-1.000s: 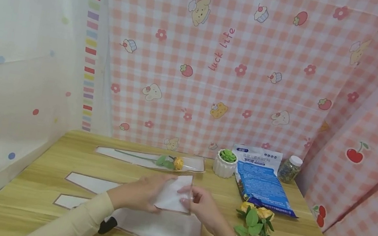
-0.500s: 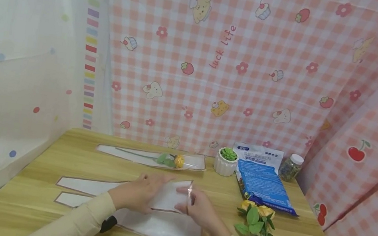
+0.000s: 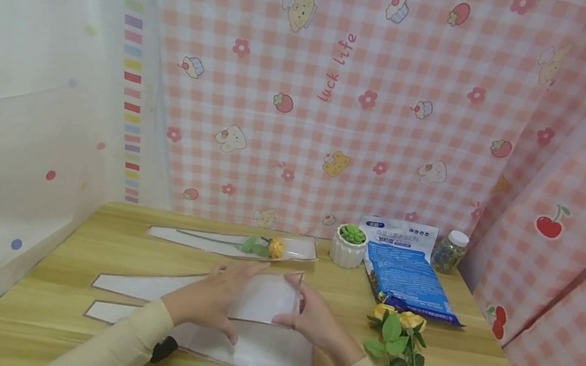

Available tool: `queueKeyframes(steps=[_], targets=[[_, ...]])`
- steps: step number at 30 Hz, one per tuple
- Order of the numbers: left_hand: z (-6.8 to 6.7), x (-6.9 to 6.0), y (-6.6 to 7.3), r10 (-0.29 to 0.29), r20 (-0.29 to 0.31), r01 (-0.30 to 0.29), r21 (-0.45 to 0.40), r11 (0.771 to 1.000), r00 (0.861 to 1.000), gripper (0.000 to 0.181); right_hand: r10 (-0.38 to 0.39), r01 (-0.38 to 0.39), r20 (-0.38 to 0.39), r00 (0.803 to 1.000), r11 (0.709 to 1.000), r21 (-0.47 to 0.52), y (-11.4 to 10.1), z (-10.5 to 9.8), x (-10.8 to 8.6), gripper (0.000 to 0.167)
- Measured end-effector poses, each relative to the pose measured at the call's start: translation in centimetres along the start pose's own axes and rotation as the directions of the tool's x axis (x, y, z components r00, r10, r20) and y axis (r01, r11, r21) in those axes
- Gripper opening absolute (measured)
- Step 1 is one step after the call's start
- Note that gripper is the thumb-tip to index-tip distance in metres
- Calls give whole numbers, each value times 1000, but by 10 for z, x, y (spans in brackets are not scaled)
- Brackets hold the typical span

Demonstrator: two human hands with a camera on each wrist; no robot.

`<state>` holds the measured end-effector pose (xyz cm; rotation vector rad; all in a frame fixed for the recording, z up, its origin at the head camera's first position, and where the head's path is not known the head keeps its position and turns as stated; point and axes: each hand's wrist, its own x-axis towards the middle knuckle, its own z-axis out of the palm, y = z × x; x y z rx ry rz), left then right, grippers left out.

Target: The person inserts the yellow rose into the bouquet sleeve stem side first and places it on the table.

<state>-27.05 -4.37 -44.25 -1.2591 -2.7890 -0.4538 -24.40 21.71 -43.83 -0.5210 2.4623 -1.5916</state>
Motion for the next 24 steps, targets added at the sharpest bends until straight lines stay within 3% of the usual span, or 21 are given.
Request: queueKeyframes(steps=[8, 16, 24], targets=[[10, 8, 7, 0, -97, 16, 171, 985, 995, 124, 54, -52, -28, 998, 997, 54, -4, -5, -1, 85], [11, 5, -1, -24, -103, 37, 132, 991, 994, 114, 27, -29, 19, 999, 991, 128, -2, -8, -1, 80], [6, 4, -7, -33, -98, 42, 95, 995, 995, 118, 10, -11, 25, 1000, 999, 34, -5, -19, -7, 60]])
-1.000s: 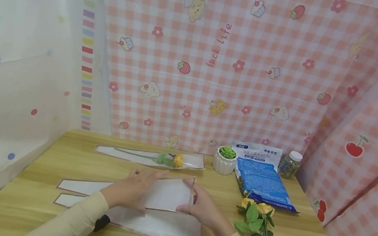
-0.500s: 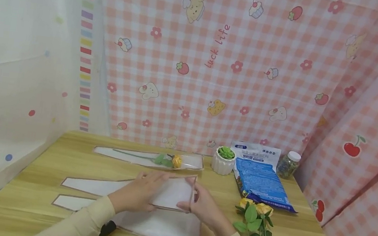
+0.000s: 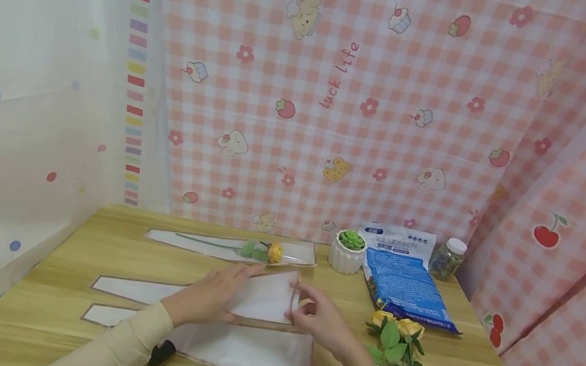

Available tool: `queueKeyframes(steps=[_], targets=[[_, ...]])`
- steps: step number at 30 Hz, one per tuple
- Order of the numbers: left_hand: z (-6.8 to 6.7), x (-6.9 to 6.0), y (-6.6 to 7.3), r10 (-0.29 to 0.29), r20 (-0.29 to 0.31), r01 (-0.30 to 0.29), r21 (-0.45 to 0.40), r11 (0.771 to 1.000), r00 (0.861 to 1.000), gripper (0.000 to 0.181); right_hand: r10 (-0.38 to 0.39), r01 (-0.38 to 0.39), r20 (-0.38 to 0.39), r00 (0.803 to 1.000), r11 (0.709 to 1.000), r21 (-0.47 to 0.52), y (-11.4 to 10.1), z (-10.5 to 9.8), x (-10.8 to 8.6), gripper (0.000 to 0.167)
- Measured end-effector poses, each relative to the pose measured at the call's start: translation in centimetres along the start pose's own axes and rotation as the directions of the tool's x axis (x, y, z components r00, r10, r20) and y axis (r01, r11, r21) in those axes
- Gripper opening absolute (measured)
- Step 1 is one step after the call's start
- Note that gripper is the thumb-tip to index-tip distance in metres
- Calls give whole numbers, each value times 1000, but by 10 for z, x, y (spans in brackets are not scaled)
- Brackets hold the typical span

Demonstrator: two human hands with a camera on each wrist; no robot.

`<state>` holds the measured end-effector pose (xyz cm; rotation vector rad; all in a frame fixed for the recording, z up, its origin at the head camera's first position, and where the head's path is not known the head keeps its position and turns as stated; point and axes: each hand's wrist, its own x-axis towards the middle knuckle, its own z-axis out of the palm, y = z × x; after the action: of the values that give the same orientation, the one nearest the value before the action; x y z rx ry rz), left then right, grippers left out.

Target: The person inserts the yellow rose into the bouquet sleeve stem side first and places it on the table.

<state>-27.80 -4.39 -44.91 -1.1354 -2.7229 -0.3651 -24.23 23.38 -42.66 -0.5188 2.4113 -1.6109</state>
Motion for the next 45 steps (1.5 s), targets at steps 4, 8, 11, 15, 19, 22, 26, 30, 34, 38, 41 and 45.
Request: queueKeyframes(steps=[4, 8, 11, 15, 19, 22, 26, 30, 34, 38, 41, 45], targets=[[-1, 0, -1, 6, 15, -6, -13, 1000, 1000, 115, 2, -2, 11, 1000, 1000, -23, -7, -9, -8, 57], [-2, 0, -1, 29, 11, -29, -24, 999, 1000, 109, 23, -23, 11, 1000, 999, -30, -10, -17, -15, 54], [-2, -1, -2, 29, 15, -29, -19, 999, 999, 107, 37, -36, 10, 999, 998, -58, -11, -21, -18, 53], [-2, -1, -3, 21, 22, -20, -30, 999, 1000, 106, 40, -39, 6, 999, 994, -101, -16, -29, -25, 52], [-4, -2, -4, 25, 22, -24, -39, 999, 999, 105, 31, -32, -10, 999, 989, -147, -23, -44, -34, 53], [-4, -2, -4, 24, 26, -23, -35, 999, 999, 104, 32, -37, -33, 999, 983, -179, -24, -60, -42, 54], [-5, -2, -5, 23, 27, -22, -37, 999, 999, 103, 79, -89, -73, 994, 985, -151, -18, -85, -53, 56], [-7, -2, -5, 23, 21, -22, -47, 999, 1000, 102, 175, -192, -135, 975, 973, -128, -7, -109, -66, 62], [-8, -2, -5, 24, 20, -23, -41, 999, 1000, 101, 271, -303, -200, 942, 940, -156, 4, -130, -79, 61], [-7, -2, -6, 20, 21, -19, -39, 999, 1000, 101, 319, -358, -229, 920, 921, -155, 15, -147, -89, 54], [-6, -1, -6, 16, 24, -15, -45, 999, 1000, 100, 343, -385, -241, 908, 910, -153, 22, -153, -96, 48], [-6, -1, -7, 16, 22, -15, -48, 999, 1000, 100, 402, -446, -257, 879, 884, -139, 27, -156, -107, 44]])
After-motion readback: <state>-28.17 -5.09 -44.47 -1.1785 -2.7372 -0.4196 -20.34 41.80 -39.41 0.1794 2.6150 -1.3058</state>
